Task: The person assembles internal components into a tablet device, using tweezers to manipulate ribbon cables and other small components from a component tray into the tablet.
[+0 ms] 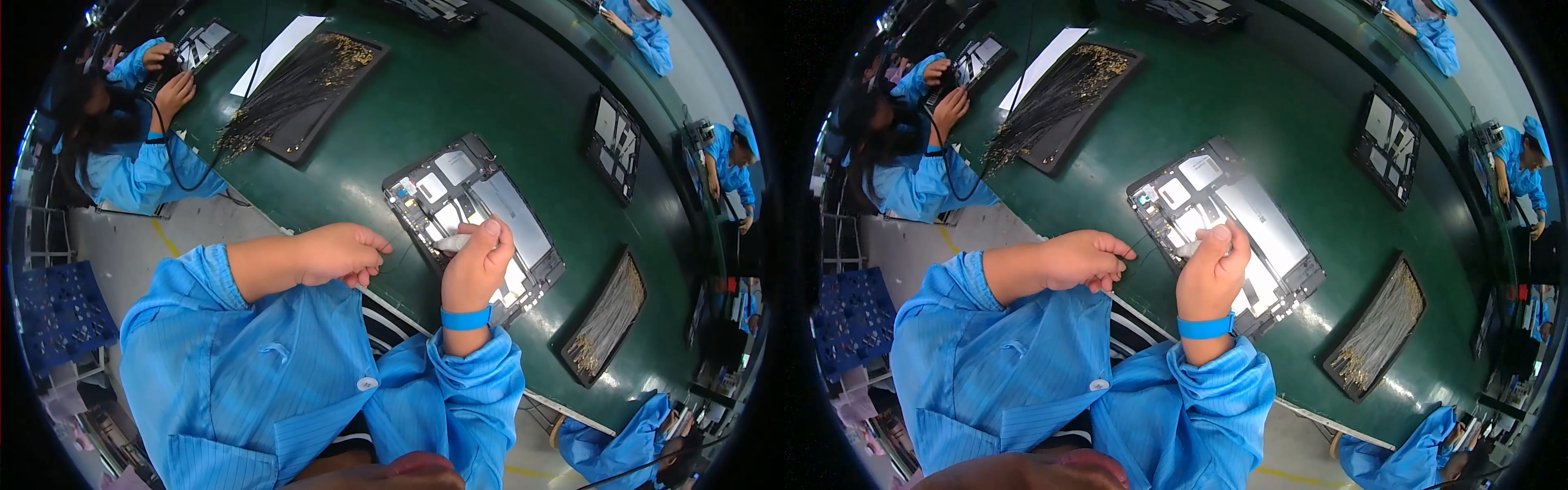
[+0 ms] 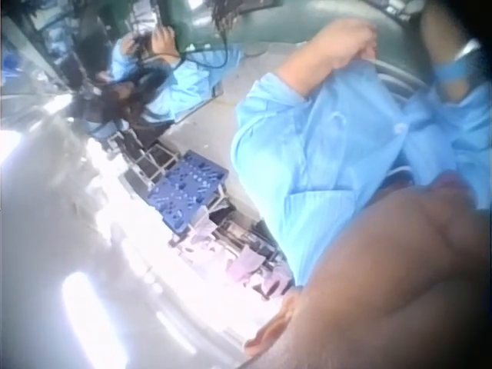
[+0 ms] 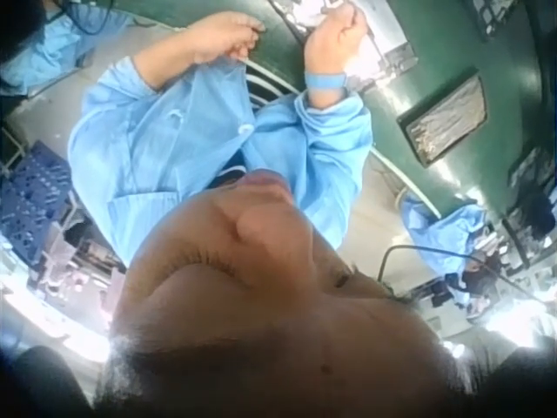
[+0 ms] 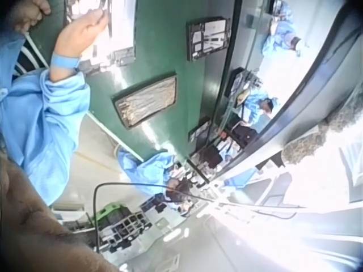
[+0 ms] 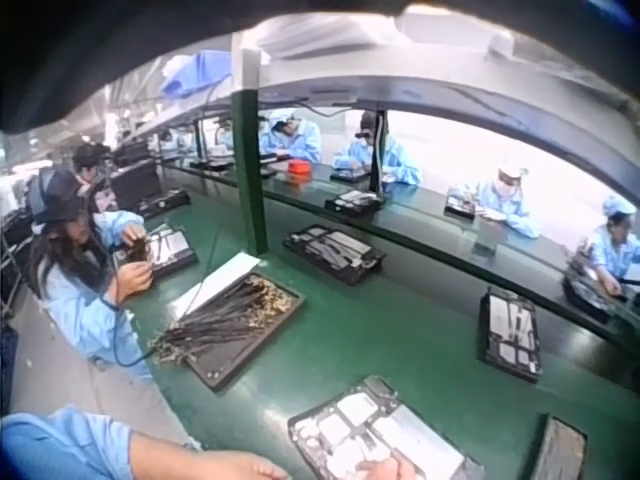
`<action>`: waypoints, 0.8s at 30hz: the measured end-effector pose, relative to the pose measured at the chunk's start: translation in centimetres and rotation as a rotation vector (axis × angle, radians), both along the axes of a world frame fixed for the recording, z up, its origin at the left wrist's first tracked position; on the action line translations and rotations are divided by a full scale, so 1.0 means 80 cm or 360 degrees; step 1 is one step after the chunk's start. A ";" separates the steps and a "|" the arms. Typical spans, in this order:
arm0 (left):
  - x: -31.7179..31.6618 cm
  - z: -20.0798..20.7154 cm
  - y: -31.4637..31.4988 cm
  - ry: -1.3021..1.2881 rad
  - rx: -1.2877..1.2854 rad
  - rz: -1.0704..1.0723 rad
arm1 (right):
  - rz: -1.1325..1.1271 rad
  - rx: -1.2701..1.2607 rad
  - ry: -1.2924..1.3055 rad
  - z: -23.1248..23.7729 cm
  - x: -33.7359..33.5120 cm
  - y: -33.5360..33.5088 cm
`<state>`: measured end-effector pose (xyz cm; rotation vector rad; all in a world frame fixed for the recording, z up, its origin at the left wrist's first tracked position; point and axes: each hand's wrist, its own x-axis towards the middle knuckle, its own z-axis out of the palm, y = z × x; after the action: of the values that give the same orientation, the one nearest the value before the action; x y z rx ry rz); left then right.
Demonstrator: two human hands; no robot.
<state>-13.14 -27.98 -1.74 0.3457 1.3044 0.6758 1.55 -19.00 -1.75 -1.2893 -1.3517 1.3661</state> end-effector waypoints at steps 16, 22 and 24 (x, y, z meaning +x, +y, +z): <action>0.002 0.000 -0.021 -0.0104 -0.0021 0.0145 | -0.0015 0.0111 0.0000 -0.011 0.006 0.000; 0.002 -0.009 -0.009 -0.0103 0.0013 0.0168 | 0.0016 0.0111 0.0064 -0.014 0.010 0.001; 0.002 -0.010 0.002 -0.0093 0.0018 0.0150 | 0.0022 0.0073 0.0086 -0.008 0.008 -0.001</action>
<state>-13.00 -27.83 -2.57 0.2732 1.2673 0.7675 2.23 -19.05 -2.41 -1.2064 -1.3497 1.3625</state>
